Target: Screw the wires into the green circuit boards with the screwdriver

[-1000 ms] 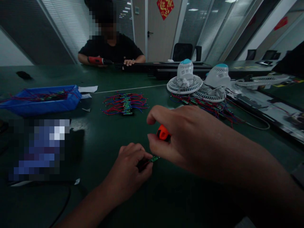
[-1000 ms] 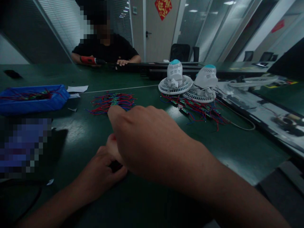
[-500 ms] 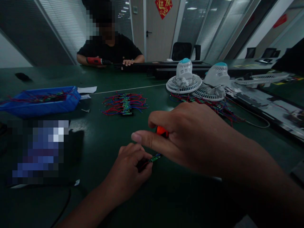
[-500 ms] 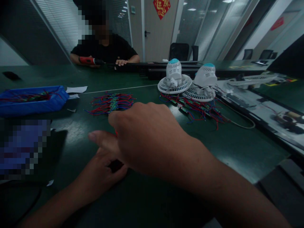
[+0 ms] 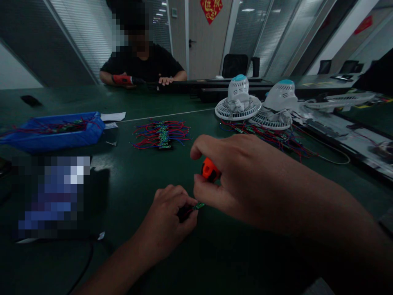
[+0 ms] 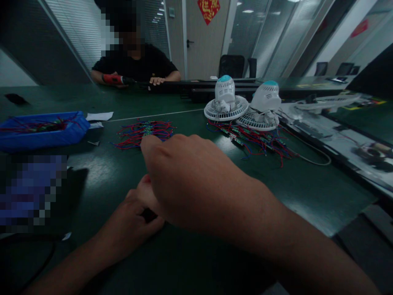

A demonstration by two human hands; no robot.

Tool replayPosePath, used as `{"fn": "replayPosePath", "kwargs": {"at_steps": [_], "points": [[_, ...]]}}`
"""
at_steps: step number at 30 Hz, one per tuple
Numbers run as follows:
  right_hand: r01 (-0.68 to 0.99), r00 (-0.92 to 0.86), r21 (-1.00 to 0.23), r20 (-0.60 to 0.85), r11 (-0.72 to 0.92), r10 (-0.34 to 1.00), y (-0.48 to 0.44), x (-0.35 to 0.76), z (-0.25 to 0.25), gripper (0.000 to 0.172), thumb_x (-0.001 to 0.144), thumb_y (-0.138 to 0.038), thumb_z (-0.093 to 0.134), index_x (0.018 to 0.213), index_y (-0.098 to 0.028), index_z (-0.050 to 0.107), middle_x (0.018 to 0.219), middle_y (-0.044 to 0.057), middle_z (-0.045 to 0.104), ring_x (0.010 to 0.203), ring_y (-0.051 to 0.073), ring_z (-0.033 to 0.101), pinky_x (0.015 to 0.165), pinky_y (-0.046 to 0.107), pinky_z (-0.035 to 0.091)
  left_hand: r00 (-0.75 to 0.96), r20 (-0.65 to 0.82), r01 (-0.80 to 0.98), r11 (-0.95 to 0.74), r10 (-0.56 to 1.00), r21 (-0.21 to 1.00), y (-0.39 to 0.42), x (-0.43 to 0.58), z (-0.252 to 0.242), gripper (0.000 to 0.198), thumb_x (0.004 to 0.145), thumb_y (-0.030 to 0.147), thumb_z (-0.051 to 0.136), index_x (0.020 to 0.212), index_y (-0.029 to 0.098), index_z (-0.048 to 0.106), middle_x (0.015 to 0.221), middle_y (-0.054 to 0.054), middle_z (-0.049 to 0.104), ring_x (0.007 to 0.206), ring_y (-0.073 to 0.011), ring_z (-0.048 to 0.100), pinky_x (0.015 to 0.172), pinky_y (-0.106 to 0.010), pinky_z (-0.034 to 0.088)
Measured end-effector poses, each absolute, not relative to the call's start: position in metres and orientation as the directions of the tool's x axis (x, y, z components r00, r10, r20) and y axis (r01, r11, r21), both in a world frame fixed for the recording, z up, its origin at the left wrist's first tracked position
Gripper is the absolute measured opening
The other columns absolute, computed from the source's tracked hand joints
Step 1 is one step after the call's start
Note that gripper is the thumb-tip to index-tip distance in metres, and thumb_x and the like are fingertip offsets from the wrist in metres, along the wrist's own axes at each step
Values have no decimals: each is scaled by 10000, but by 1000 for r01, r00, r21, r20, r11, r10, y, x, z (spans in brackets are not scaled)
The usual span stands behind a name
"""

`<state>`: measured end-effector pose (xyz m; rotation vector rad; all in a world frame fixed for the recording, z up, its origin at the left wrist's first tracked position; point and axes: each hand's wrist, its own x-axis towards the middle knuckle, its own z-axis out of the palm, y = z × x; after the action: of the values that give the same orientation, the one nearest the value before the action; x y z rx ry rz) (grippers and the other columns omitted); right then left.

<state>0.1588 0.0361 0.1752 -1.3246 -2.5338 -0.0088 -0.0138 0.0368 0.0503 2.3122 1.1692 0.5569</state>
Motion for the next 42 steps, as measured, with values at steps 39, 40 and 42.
{"fn": "replayPosePath", "kwargs": {"at_steps": [39, 40, 42], "points": [[865, -482, -20, 241, 501, 842, 39, 157, 178, 306, 898, -423, 464, 714, -214, 591, 510, -29, 429, 469, 114, 323, 484, 274, 167, 577, 151, 618, -551, 802, 561, 37, -15, 49, 140, 793, 190, 561, 885, 231, 658, 877, -37, 641, 856, -235, 564, 779, -405, 393], [863, -488, -15, 237, 505, 840, 39, 157, 178, 261, 890, -386, 482, 734, -213, 599, 507, -30, 427, 472, 115, 326, 484, 274, 168, 578, 146, 619, -548, 803, 562, 37, -15, 50, 139, 795, 188, 557, 881, 229, 658, 882, -40, 640, 859, -236, 563, 778, -405, 392], [861, -490, -23, 227, 507, 842, 39, 158, 178, 189, 873, -348, 506, 801, -213, 617, 514, -31, 441, 477, 119, 350, 483, 273, 176, 577, 149, 616, -548, 803, 566, 37, -16, 50, 146, 797, 183, 549, 886, 222, 658, 895, -47, 640, 864, -239, 561, 775, -407, 390]]}}
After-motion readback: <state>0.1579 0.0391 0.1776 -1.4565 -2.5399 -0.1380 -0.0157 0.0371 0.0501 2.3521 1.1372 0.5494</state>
